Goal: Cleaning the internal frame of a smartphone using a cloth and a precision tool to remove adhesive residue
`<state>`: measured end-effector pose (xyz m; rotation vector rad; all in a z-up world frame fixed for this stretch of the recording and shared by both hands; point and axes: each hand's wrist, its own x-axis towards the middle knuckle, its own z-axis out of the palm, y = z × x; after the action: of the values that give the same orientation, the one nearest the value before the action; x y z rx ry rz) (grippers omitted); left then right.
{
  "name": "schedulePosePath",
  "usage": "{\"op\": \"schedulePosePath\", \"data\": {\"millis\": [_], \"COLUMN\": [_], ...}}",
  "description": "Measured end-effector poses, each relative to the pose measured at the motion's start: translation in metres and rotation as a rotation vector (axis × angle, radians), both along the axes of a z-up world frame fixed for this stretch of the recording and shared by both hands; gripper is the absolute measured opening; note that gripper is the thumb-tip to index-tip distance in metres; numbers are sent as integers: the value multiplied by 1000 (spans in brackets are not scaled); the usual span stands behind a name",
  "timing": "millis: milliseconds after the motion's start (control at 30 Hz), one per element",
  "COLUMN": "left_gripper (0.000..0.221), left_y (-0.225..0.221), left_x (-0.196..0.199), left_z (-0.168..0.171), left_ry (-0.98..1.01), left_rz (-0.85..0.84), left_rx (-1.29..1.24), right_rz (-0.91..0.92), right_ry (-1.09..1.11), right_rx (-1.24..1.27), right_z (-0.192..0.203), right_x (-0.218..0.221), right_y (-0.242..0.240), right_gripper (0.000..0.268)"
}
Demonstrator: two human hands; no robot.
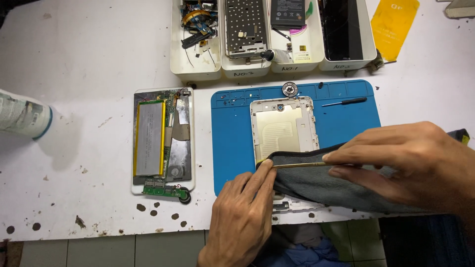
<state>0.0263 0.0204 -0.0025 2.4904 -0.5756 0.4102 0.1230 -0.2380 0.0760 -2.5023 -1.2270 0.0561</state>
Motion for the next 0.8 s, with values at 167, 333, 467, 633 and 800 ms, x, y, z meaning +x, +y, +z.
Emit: {"op": "schedulePosePath", "data": {"millis": [167,333,467,633,800], "left_gripper": [37,44,78,136,132], "left_y": [6,32,56,67,68], "left_x": [1,8,37,85,98], "left_z": [-2,13,32,17,7], "left_ry": [16,154,241,203,113], "left_rz": [-39,-187,-245,-404,-475], "left_rx": [-43,-77,277,512,568], "right_rz": [-7,166,244,129,74], "right_ry": [291,303,251,359,488], "right_rx": [410,589,488,354,290], "right_z": [-12,-54,-67,-76,-97], "right_x": [11,8,9,12,12], "right_y": [28,49,52,50,41], "right_gripper": [17,15,18,19,30]}}
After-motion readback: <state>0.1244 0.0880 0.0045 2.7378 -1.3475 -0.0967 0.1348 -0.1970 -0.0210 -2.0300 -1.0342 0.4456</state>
